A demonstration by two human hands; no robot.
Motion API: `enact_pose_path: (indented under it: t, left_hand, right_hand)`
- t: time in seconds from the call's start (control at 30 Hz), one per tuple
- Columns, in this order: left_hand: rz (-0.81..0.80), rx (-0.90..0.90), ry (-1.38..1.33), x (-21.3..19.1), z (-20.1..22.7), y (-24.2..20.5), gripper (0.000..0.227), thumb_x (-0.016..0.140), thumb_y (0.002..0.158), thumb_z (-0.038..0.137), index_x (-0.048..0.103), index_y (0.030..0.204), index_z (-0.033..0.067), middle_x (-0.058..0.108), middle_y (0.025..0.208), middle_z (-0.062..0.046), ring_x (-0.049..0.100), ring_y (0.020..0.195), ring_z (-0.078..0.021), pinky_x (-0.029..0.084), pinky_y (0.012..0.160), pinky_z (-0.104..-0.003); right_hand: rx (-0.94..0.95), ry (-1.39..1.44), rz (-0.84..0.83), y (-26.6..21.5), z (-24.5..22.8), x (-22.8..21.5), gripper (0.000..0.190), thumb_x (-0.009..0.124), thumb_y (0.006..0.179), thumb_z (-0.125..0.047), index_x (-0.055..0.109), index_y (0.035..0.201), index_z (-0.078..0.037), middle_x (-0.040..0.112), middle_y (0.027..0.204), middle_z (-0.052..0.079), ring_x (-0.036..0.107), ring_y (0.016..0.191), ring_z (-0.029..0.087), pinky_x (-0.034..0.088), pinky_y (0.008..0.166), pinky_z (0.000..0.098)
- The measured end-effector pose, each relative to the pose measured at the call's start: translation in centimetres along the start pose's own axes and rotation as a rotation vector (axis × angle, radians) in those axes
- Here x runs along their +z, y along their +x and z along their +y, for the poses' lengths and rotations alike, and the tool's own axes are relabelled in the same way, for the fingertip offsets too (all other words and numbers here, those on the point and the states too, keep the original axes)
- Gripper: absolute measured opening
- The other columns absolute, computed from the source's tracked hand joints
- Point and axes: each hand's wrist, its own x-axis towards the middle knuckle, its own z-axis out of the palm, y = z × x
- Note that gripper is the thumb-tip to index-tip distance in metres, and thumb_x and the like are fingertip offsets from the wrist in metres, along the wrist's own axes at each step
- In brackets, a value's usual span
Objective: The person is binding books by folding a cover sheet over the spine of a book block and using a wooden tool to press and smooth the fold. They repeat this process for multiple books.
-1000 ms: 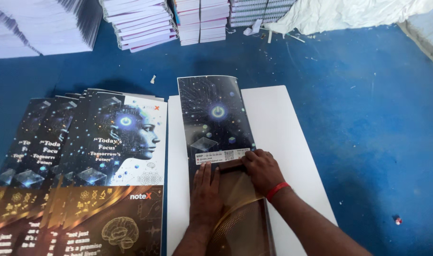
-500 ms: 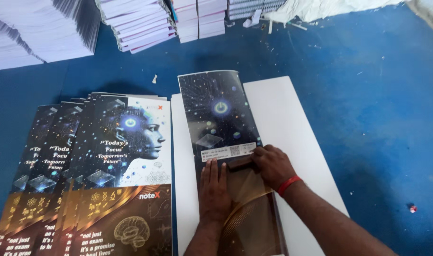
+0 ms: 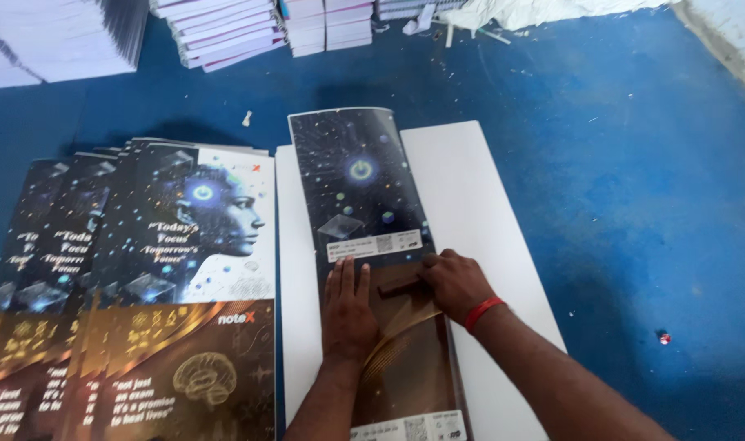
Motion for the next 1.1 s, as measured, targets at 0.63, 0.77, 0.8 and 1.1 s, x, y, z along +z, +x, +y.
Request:
enact_pose_path:
  t: [0.63, 0.77, 0.8, 1.1]
  left_hand:
    - [0.081, 0.047, 0.000, 1.0, -0.9, -0.3, 0.053, 0.047, 0.088, 0.005, 0.058, 0.140, 0.0028, 0.043, 0.154, -0.025, 0.037, 0.146, -0.0405, 0.029, 0.121, -0.050]
    - [0.061, 0.032, -0.002, 1.2, -1.1, -0.4, 0.053, 0.048, 0.088, 0.005, 0.058, 0.140, 0.0037, 0.044, 0.155, -0.023, 0.037, 0.147, -0.0401, 0.028, 0.123, -0.049]
    - [0.053, 0.029, 0.006, 1.1, -1.0, -0.2, 0.052, 0.048, 0.090, 0.006, 0.058, 0.141, 0.0042, 0.043, 0.156, -0.023, 0.037, 0.148, -0.0392, 0.028, 0.124, -0.049]
    - [-0.306, -0.143, 0.000, -3.5, 1.6, 1.4, 0.094, 0.065, 0.084, 0.065, 0.040, 0.151, 0.0040, 0.021, 0.165, -0.017, 0.014, 0.154, -0.0312, 0.014, 0.125, -0.045]
  right_hand:
    - [-0.016, 0.003, -0.103, -3.3, -0.4, 0.0, 0.018, 0.060, 0.089, -0.013, 0.077, 0.092, -0.015, 0.070, 0.111, 0.003, 0.064, 0.102, 0.027, 0.055, 0.088, 0.0410]
    - [-0.021, 0.024, -0.093, -4.3, -0.8, 0.4, 0.019, 0.059, 0.090, -0.011, 0.077, 0.090, -0.013, 0.071, 0.109, 0.003, 0.064, 0.100, 0.027, 0.056, 0.087, 0.0412]
    - [-0.017, 0.028, -0.097, -4.5, -0.8, 0.4, 0.019, 0.058, 0.091, -0.011, 0.077, 0.090, -0.013, 0.070, 0.108, 0.003, 0.064, 0.099, 0.027, 0.056, 0.087, 0.0406]
    - [-0.017, 0.028, -0.125, -5.7, -1.3, -0.1, 0.016, 0.061, 0.091, -0.013, 0.077, 0.091, -0.013, 0.070, 0.107, 0.004, 0.064, 0.101, 0.027, 0.055, 0.088, 0.0417]
